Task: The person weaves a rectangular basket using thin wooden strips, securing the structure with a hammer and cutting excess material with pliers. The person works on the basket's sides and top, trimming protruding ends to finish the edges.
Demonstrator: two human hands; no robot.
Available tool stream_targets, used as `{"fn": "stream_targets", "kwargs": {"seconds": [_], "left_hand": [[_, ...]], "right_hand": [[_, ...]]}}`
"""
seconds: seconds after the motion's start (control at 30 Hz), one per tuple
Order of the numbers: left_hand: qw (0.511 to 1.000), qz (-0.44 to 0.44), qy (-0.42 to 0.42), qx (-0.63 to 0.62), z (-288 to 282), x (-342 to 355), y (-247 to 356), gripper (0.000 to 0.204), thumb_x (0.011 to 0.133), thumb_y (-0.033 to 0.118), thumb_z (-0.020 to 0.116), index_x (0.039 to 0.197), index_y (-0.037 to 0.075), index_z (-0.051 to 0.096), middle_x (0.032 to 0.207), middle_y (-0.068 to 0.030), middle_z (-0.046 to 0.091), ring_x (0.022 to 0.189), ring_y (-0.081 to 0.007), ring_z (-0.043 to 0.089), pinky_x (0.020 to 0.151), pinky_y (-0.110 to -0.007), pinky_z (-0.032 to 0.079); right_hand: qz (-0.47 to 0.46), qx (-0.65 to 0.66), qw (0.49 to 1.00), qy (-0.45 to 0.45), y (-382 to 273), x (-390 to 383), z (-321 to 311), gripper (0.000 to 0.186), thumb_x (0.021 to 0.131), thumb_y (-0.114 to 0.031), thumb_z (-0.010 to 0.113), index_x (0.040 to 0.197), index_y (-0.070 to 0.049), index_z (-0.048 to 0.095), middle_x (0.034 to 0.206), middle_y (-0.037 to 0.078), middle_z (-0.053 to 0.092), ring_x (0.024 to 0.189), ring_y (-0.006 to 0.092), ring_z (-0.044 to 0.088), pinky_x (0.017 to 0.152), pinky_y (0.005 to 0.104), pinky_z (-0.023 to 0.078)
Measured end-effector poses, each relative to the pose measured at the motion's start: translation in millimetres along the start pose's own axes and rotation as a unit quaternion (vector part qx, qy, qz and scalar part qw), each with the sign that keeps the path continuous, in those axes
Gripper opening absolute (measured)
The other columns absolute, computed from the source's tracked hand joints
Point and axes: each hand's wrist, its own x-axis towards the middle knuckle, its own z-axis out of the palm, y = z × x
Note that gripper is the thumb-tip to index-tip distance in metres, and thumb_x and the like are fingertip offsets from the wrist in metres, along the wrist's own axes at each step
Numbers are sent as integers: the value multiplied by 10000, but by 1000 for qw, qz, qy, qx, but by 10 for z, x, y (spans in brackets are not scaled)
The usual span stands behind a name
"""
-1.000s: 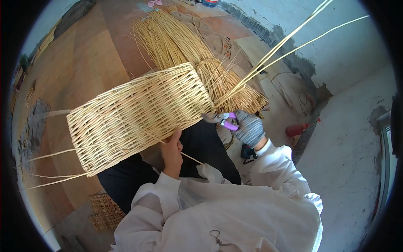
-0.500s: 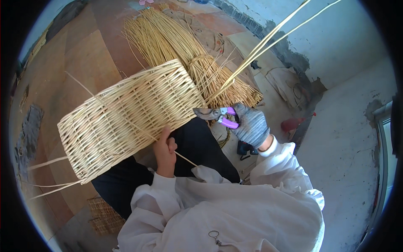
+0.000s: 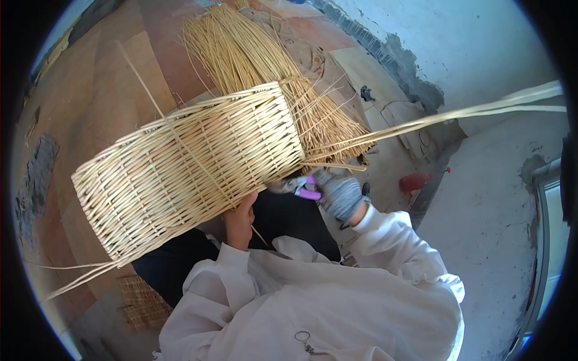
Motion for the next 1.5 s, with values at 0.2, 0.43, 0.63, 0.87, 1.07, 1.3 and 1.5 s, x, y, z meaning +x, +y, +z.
{"fn": "stream_targets", "kwargs": {"seconds": [0.2, 0.43, 0.63, 0.87, 1.07, 1.3, 1.5], "left_hand": [[999, -1, -15, 31, -69, 33, -69, 143, 805, 116, 669, 913, 59, 595, 635, 51, 470, 425, -21, 342, 350, -174, 246], [982, 17, -126, 138, 38, -320, 294, 249, 918, 233, 541, 1012, 5, 579, 885, -125, 677, 438, -43, 396, 369, -169, 290], [983, 173, 2, 58, 2, -720, 422, 347, 969, 257, 429, 1100, -50, 522, 1028, -174, 615, 780, -165, 604, 659, -255, 505], [920, 302, -133, 213, 547, -354, 890, 251, 987, 184, 373, 1038, -11, 522, 1027, -127, 595, 966, -190, 589, 834, -308, 494], [891, 307, -141, 302, 725, -256, 1028, 226, 994, 169, 350, 966, 18, 515, 890, -71, 602, 895, -146, 594, 790, -270, 492], [883, 351, -160, 267, 749, -253, 899, 192, 989, 163, 366, 949, 24, 493, 863, -52, 559, 794, -115, 575, 731, -228, 482], [965, 232, -55, 108, 223, -661, 507, 118, 910, 166, 563, 865, 57, 565, 681, 18, 512, 485, -13, 384, 404, -161, 252]], "right_hand": [[67, -61, 965, -247, 34, 22, 313, 193, 803, -193, 583, 943, -59, 590, 813, 187, 627, 756, 334, 613, 654, 383, 491], [159, 154, 972, -76, 256, -332, -141, 247, 771, -247, 597, 946, -78, 552, 749, 192, 619, 723, 373, 614, 637, 443, 487], [204, 131, 965, -100, 430, -691, 223, 333, 802, -375, 577, 935, -69, 573, 785, 195, 629, 730, 370, 618, 643, 451, 489], [146, 64, 987, -16, 415, -675, 223, 315, 757, -334, 622, 921, -70, 569, 771, 188, 610, 721, 362, 614, 635, 450, 482], [83, 2, 995, 45, 362, -415, 41, 510, 639, -306, 691, 1065, -70, 539, 977, 161, 589, 939, 310, 558, 800, 439, 407], [47, -112, 989, 84, 266, -77, 130, 432, 675, -208, 635, 1060, -55, 514, 943, 147, 597, 831, 306, 597, 733, 425, 447], [-7, 13, 999, 31, 474, -176, -69, 267, 745, -258, 605, 924, -67, 555, 705, 119, 599, 621, 296, 611, 577, 401, 485]]}}
